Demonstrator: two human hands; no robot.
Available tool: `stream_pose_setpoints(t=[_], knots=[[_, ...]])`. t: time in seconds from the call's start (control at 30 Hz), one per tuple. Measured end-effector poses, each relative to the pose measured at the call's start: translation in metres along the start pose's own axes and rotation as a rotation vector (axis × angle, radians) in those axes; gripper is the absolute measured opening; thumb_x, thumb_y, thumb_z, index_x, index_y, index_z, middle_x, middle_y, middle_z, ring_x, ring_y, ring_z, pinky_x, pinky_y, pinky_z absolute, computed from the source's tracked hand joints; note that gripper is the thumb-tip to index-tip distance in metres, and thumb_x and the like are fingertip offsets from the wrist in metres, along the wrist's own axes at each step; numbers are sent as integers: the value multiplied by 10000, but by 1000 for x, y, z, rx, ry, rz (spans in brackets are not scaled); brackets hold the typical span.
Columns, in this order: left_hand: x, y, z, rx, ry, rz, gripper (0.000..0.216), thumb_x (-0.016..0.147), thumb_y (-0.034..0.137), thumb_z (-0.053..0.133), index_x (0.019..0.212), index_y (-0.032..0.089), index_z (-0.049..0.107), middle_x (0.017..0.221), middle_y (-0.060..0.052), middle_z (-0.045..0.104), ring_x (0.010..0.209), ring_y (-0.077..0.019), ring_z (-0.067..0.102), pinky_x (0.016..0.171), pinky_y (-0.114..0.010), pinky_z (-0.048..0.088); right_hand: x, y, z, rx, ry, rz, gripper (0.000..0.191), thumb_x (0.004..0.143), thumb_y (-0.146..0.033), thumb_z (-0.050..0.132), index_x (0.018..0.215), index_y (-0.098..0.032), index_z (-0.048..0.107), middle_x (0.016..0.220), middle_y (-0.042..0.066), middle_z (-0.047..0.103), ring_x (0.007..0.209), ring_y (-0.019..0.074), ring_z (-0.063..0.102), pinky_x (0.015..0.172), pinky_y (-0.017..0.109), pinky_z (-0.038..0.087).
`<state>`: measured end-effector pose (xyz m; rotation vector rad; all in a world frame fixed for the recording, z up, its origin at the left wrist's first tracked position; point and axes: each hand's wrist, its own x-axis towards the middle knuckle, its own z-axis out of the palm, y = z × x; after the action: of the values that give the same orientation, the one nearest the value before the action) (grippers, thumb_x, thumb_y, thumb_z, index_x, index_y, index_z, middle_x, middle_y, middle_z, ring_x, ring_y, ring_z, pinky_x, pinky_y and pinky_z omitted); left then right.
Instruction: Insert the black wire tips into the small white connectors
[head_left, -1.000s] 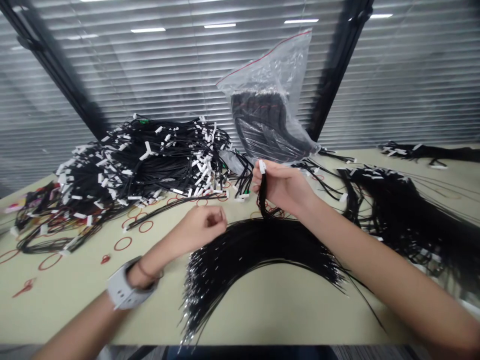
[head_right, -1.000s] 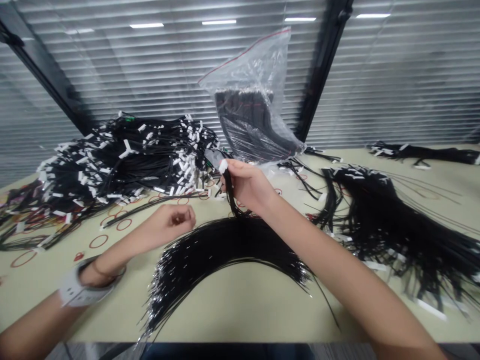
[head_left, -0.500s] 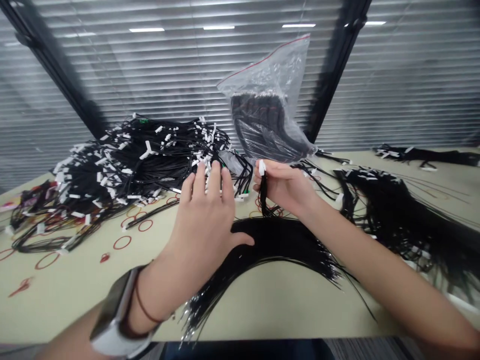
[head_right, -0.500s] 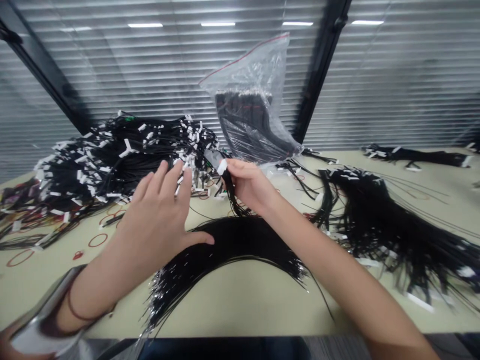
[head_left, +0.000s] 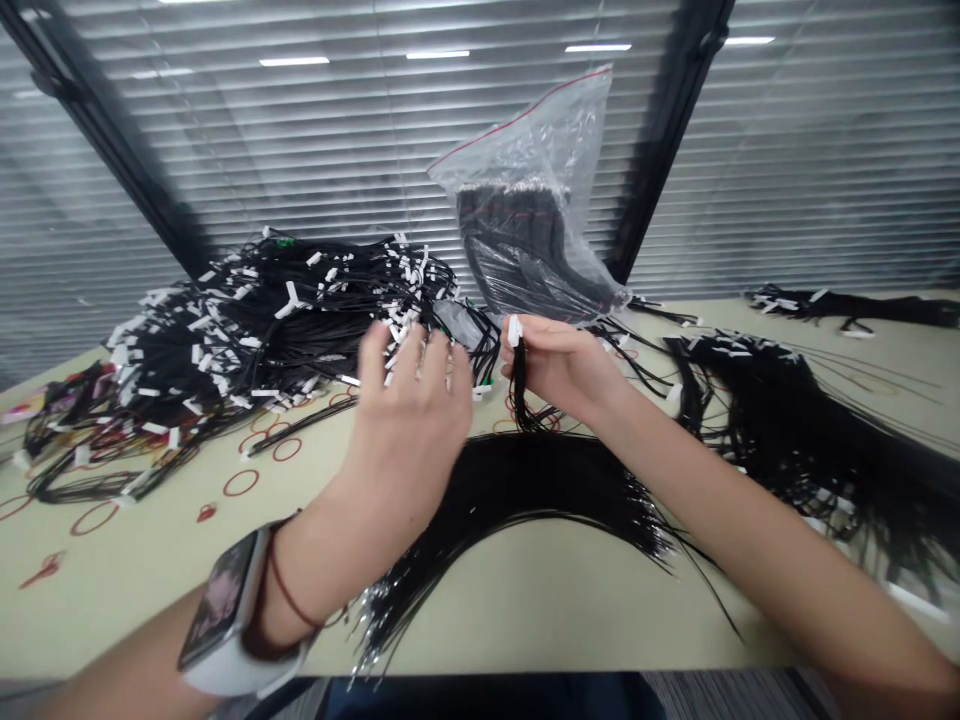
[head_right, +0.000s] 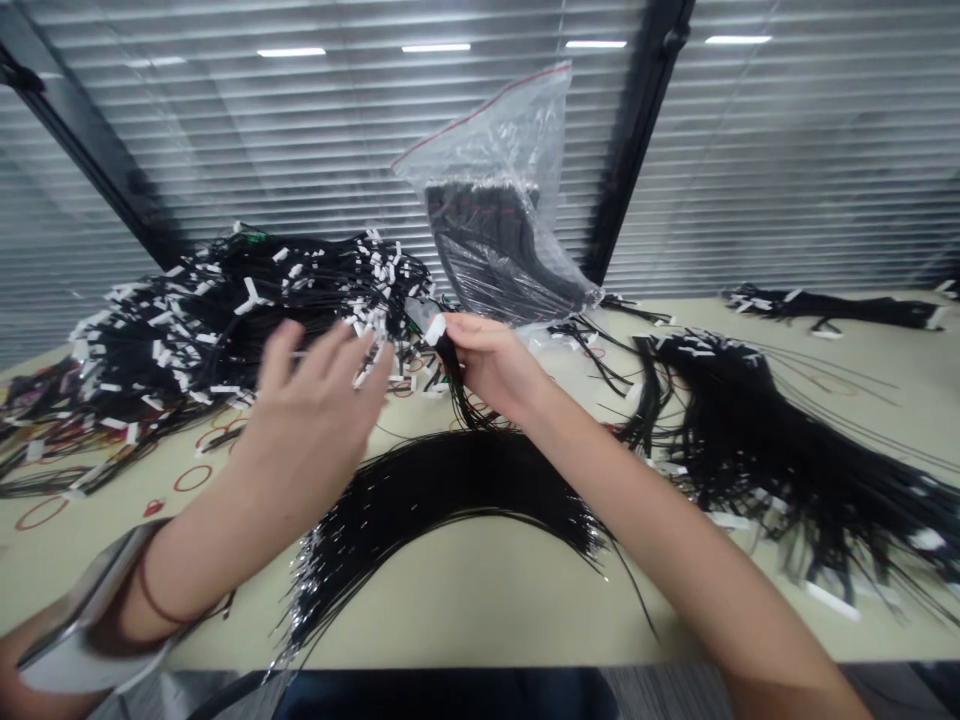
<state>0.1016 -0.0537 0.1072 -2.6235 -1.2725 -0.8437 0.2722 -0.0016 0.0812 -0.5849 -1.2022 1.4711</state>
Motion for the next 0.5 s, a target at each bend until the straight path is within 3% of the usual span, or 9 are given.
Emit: stream_pose_setpoints(t=[0.07,0.1,0.2,0.33,0.43,0.5], knots=[[-4,-3,22,6,-238,113,460,857,419,422,1158,95,548,1194,-189,541,1230,-387,352,1018,-541,191,0,0,1,-20,7,-11,116,676,-256,582,773,-201,611,699,6,498,617,136,434,624,298,377],[-7,-6,36,11,-326,115,623,817,538,436,1209,58,498,1252,-224,491,1251,-410,309,1010,-538,211,0,-1,1,-22,8,-16,122,676,-256,583,780,-200,612,699,6,502,617,137,436,624,301,379],[-18,-18,80,-46,-407,95,1139,567,801,461,1339,-19,292,1406,-290,247,1301,-463,134,1029,-555,150,0,0,2,-19,-1,-11,84,685,-243,578,744,-186,590,676,3,491,609,132,440,616,295,377],[-27,-33,112,-213,-514,187,1082,617,778,434,1395,65,192,1434,-229,237,1316,-377,208,1044,-490,193,-1,13,5,-5,68,-60,123,741,-281,571,720,-188,493,693,-11,486,623,116,467,611,271,383],[-28,-37,114,-277,-510,216,1096,597,766,477,1397,74,190,1428,-225,258,1312,-362,233,1044,-479,214,1,21,6,-89,179,-124,222,820,-384,519,745,-214,398,736,-28,521,636,106,497,624,264,395],[-27,-37,113,-281,-510,211,1104,595,759,489,1388,43,208,1426,-240,249,1317,-361,221,1053,-477,208,5,16,6,-216,183,-171,238,853,-406,480,750,-220,372,704,-39,534,582,89,479,589,251,379]])
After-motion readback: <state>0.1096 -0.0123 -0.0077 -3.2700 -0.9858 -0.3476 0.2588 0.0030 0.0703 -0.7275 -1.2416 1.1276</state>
